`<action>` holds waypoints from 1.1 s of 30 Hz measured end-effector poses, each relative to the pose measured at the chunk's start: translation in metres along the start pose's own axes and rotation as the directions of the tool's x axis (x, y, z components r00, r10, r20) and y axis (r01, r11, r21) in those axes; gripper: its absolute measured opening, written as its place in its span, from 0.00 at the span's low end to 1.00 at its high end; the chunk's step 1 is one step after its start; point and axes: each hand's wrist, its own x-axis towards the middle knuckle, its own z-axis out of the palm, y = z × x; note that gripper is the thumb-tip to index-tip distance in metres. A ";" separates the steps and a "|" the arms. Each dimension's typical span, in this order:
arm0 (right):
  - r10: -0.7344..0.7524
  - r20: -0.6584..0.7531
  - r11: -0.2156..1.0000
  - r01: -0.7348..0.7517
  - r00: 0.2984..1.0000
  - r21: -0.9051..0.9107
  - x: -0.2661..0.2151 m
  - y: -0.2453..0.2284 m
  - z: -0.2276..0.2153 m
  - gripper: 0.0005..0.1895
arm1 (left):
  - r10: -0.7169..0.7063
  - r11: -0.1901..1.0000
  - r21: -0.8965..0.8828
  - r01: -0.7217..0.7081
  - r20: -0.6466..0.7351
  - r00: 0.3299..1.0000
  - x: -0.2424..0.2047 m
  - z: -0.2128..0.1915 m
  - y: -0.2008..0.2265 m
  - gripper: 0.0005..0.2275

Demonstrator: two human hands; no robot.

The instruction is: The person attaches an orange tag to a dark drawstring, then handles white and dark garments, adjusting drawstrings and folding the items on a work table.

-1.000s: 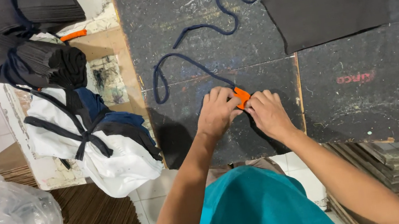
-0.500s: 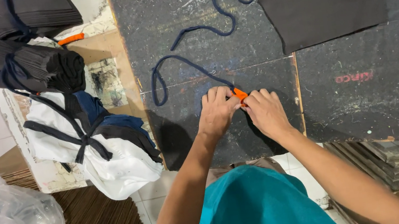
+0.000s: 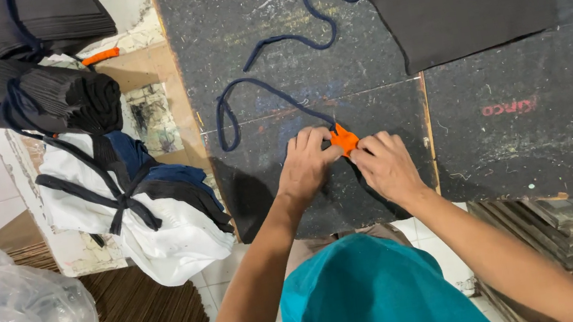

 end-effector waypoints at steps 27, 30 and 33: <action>0.065 0.394 0.984 0.007 0.917 -0.178 0.007 -0.031 -0.039 0.41 | -0.579 0.772 -0.261 0.579 0.088 0.811 -0.003 -0.035 0.049 0.11; 0.081 0.394 0.976 0.007 0.916 -0.216 0.011 -0.041 -0.040 0.42 | -0.604 0.784 -0.214 0.583 -0.045 0.796 0.006 -0.007 0.039 0.18; 0.038 0.386 0.983 0.035 0.922 -0.178 0.001 -0.033 -0.022 0.43 | -0.649 0.744 -0.164 0.648 0.053 0.759 0.017 0.006 0.035 0.11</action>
